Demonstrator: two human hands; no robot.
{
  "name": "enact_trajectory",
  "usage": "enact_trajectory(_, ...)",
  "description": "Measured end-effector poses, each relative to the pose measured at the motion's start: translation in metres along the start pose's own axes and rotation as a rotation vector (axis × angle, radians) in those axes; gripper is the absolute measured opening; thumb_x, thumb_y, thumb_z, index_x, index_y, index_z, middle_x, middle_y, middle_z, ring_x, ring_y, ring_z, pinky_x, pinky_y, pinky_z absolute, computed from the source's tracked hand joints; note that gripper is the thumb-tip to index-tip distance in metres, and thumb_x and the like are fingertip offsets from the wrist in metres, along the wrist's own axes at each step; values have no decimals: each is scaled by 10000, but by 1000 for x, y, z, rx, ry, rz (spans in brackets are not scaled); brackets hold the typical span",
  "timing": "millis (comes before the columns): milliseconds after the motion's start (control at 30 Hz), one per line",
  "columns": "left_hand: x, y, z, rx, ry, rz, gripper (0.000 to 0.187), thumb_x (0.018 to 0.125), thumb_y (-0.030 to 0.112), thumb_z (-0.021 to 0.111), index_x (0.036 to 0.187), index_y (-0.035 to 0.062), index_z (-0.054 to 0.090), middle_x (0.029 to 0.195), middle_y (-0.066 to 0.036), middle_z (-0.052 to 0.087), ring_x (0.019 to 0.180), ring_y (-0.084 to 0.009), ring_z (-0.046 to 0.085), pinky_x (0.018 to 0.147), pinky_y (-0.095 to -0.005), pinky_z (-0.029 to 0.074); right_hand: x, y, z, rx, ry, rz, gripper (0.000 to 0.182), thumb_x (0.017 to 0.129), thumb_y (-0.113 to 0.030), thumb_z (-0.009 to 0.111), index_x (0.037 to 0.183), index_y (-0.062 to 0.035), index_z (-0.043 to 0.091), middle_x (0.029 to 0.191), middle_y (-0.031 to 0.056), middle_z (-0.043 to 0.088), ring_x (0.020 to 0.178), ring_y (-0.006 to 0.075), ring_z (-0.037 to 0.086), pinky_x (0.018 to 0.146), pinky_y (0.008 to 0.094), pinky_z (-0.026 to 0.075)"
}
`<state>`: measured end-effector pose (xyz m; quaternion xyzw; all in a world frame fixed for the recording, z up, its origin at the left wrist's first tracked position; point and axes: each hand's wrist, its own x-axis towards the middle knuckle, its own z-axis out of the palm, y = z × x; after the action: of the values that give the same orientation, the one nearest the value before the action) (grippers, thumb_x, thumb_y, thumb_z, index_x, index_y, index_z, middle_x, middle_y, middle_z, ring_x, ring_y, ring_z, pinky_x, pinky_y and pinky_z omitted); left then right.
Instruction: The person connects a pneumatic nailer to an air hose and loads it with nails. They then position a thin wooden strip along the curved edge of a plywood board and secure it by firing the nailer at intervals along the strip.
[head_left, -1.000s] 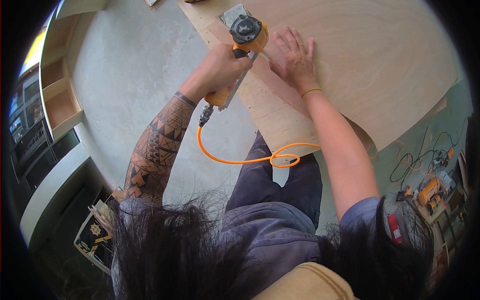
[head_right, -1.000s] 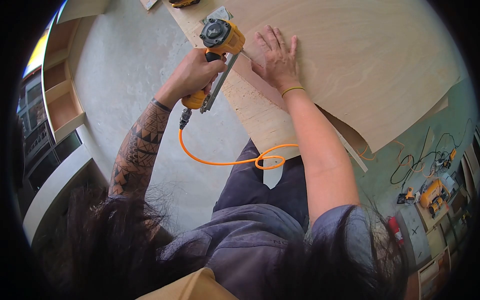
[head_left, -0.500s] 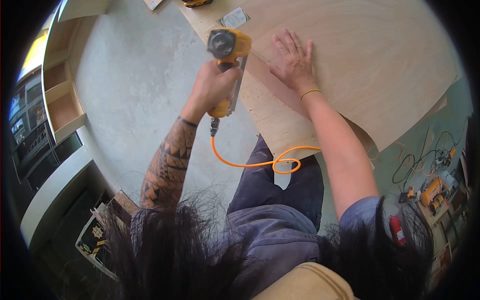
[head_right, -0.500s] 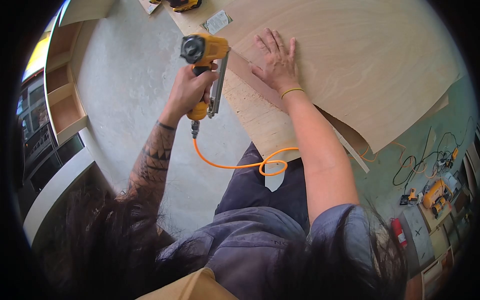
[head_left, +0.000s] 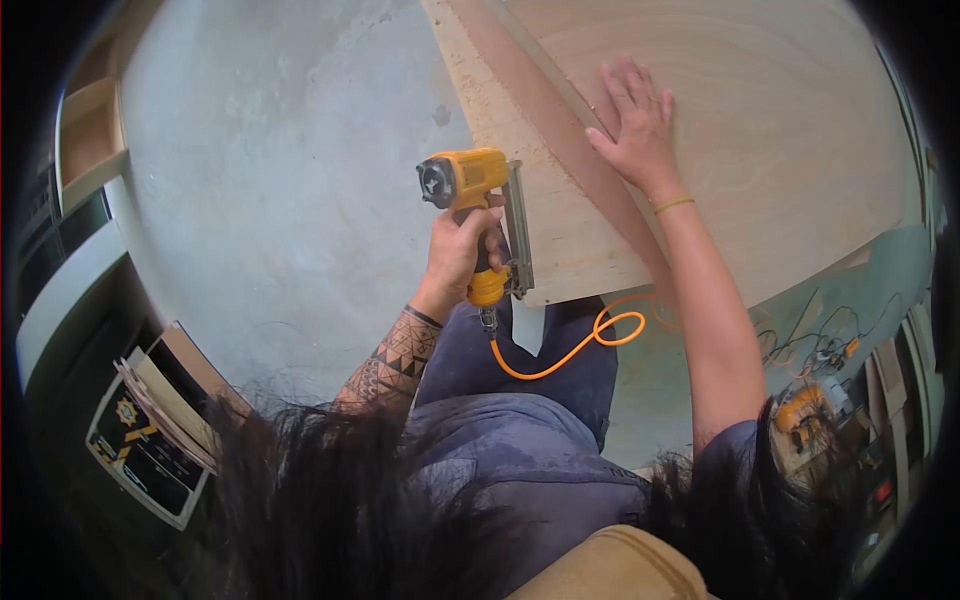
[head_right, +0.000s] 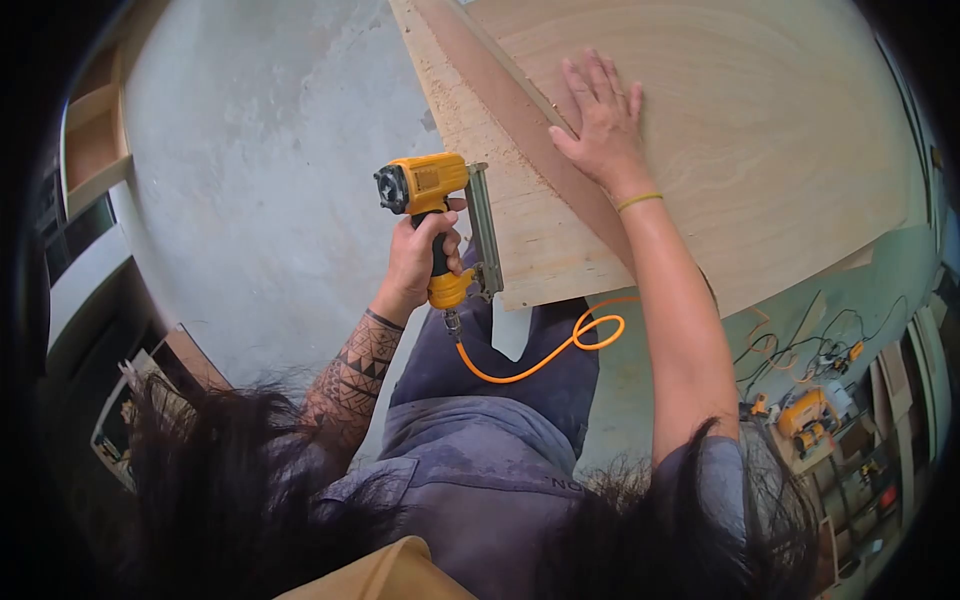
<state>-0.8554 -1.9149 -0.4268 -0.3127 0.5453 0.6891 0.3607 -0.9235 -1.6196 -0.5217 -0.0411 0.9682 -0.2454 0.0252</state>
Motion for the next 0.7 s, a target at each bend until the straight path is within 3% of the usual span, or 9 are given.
enact_trajectory(100,7,-10,3,-26,-81,-45,407,963,220,684,1283,-26,625,671,1,533,495,-126,554,500,-302,525,-42,2,-9,-154,3,88,978,855,-492,796,1692,-272,340,1784,99,208,1639,378,176,1269,724,83)
enact_trajectory(167,13,-8,8,-77,-102,-47,407,971,232,679,1288,-18,627,654,8,523,498,-117,552,501,-294,523,-64,10,-5,-206,58,160,986,899,-612,739,1712,-286,286,1794,115,168,1632,437,152,1240,761,73)
enact_trajectory(367,36,1,20,-216,-157,20,398,967,232,696,1247,-43,625,670,-9,550,493,-125,562,494,-298,517,-74,19,10,-302,73,98,923,1002,-686,558,1736,-270,185,1806,134,79,1641,437,93,1239,758,34)
enact_trajectory(700,43,16,40,-244,-215,40,338,976,242,687,1199,-8,642,663,3,549,503,-123,571,497,-301,528,-75,-4,0,-304,38,126,903,1034,-632,536,1741,-229,146,1803,154,54,1645,436,70,1255,733,10)
